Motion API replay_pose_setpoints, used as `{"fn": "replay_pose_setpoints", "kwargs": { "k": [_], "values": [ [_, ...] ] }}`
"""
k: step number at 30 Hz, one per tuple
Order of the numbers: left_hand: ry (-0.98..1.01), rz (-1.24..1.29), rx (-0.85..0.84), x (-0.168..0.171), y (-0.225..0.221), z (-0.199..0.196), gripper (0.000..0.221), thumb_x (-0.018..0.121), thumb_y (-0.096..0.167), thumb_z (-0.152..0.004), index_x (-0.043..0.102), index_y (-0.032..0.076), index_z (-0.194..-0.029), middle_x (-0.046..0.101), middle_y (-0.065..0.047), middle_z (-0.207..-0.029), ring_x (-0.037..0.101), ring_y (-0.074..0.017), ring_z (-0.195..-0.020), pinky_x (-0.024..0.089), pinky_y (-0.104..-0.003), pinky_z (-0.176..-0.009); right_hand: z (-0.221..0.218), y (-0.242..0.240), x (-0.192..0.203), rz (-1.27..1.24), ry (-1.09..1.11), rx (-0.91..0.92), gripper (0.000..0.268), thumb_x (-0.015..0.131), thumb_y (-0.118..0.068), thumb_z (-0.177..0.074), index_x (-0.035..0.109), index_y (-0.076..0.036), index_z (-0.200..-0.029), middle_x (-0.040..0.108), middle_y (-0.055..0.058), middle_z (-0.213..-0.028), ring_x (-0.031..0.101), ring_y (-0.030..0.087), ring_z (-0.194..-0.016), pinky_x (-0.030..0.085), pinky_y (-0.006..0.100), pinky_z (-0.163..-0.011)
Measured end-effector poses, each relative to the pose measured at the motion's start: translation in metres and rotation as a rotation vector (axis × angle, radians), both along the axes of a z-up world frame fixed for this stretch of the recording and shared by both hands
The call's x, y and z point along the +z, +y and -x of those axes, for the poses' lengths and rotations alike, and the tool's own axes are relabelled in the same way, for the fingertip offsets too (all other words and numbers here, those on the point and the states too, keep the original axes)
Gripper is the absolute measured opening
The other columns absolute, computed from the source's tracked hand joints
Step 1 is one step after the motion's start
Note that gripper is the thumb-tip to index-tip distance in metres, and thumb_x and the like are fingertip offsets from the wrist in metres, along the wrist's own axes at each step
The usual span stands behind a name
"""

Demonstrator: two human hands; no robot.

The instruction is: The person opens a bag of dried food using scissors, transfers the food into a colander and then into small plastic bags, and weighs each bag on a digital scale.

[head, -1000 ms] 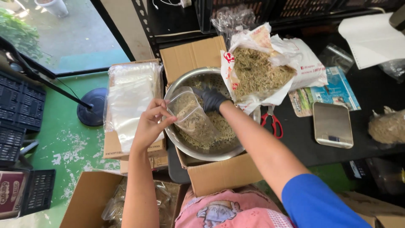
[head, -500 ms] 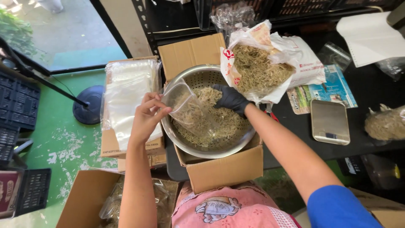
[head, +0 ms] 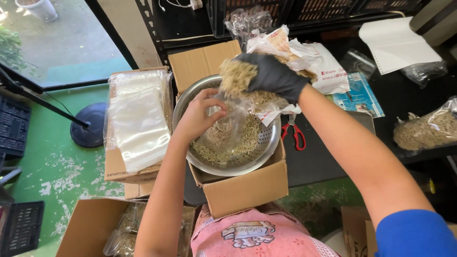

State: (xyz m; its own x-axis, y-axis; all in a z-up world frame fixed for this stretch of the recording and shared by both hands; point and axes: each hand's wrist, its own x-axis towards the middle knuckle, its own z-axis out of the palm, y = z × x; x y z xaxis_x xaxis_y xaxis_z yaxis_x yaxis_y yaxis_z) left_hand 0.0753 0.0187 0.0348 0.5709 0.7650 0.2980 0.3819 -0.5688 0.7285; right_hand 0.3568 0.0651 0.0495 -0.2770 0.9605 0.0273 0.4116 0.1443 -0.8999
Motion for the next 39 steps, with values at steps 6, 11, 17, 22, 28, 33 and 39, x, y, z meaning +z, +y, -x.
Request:
{"fn": "replay_pose_setpoints", "kwargs": {
  "k": [6,11,17,22,28,33,39],
  "values": [
    [0.124,0.089,0.0,0.0,0.012,-0.021,0.003,0.077,0.021,-0.093,0.079,0.019,-0.095,0.049,-0.025,-0.145,0.052,-0.0495,-0.134,0.045,-0.061,-0.11,0.043,0.005,0.001,-0.279,-1.169,0.138,0.072,0.085,-0.027,-0.073,0.062,-0.047,-0.139,0.073,-0.001,-0.116,0.072,0.03,-0.108,0.061,0.042,-0.09],
    [0.239,0.095,0.01,0.011,0.018,-0.022,0.007,0.077,0.025,-0.091,0.078,0.019,-0.094,0.048,-0.025,-0.144,0.051,-0.0525,-0.133,0.047,-0.063,-0.106,0.057,0.017,-0.012,-0.397,-1.278,0.18,0.053,0.077,-0.028,-0.082,0.068,-0.041,-0.132,0.073,0.003,-0.113,0.073,0.03,-0.102,0.062,0.04,-0.081],
    [0.501,0.043,0.065,0.015,0.025,-0.022,0.013,0.075,0.036,-0.09,0.075,0.024,-0.095,0.055,-0.013,-0.142,0.053,-0.0451,-0.133,0.046,-0.06,-0.104,0.054,0.013,0.08,0.001,-0.908,0.45,0.094,0.098,-0.031,-0.061,0.059,-0.023,-0.146,0.06,0.023,-0.142,0.058,0.044,-0.129,0.052,0.049,-0.107],
    [0.591,0.016,0.065,0.009,0.029,-0.024,0.007,0.075,0.032,-0.087,0.075,0.03,-0.093,0.062,-0.004,-0.134,0.054,-0.0369,-0.133,0.047,-0.056,-0.104,0.044,0.027,0.068,0.066,-0.64,0.421,0.103,0.099,-0.035,-0.059,0.054,-0.015,-0.149,0.06,0.023,-0.141,0.061,0.042,-0.125,0.054,0.048,-0.1],
    [0.547,0.031,0.022,0.011,0.028,-0.029,0.002,0.077,0.028,-0.085,0.078,0.027,-0.087,0.071,-0.007,-0.121,0.06,-0.0376,-0.125,0.052,-0.056,-0.098,0.048,0.048,-0.032,-0.135,-0.67,0.456,0.026,0.084,-0.025,-0.076,0.081,-0.013,-0.1,0.079,0.015,-0.095,0.075,0.037,-0.093,0.061,0.042,-0.084],
    [0.535,0.058,0.019,0.015,0.025,-0.027,0.004,0.077,0.024,-0.085,0.079,0.024,-0.089,0.069,-0.009,-0.124,0.059,-0.0385,-0.127,0.054,-0.057,-0.096,0.059,0.015,0.017,-0.085,-0.573,0.52,0.017,0.075,-0.027,-0.084,0.083,-0.018,-0.096,0.08,0.011,-0.092,0.075,0.035,-0.091,0.058,0.04,-0.087],
    [0.618,0.058,-0.011,0.018,0.019,-0.022,0.015,0.083,0.026,-0.076,0.08,0.026,-0.09,0.063,-0.006,-0.139,0.057,-0.0388,-0.131,0.054,-0.058,-0.099,0.046,0.015,0.075,0.086,-0.388,0.361,0.019,0.081,-0.023,-0.083,0.083,-0.017,-0.101,0.08,0.004,-0.093,0.075,0.017,-0.087,0.057,0.028,-0.077]
  ]
}}
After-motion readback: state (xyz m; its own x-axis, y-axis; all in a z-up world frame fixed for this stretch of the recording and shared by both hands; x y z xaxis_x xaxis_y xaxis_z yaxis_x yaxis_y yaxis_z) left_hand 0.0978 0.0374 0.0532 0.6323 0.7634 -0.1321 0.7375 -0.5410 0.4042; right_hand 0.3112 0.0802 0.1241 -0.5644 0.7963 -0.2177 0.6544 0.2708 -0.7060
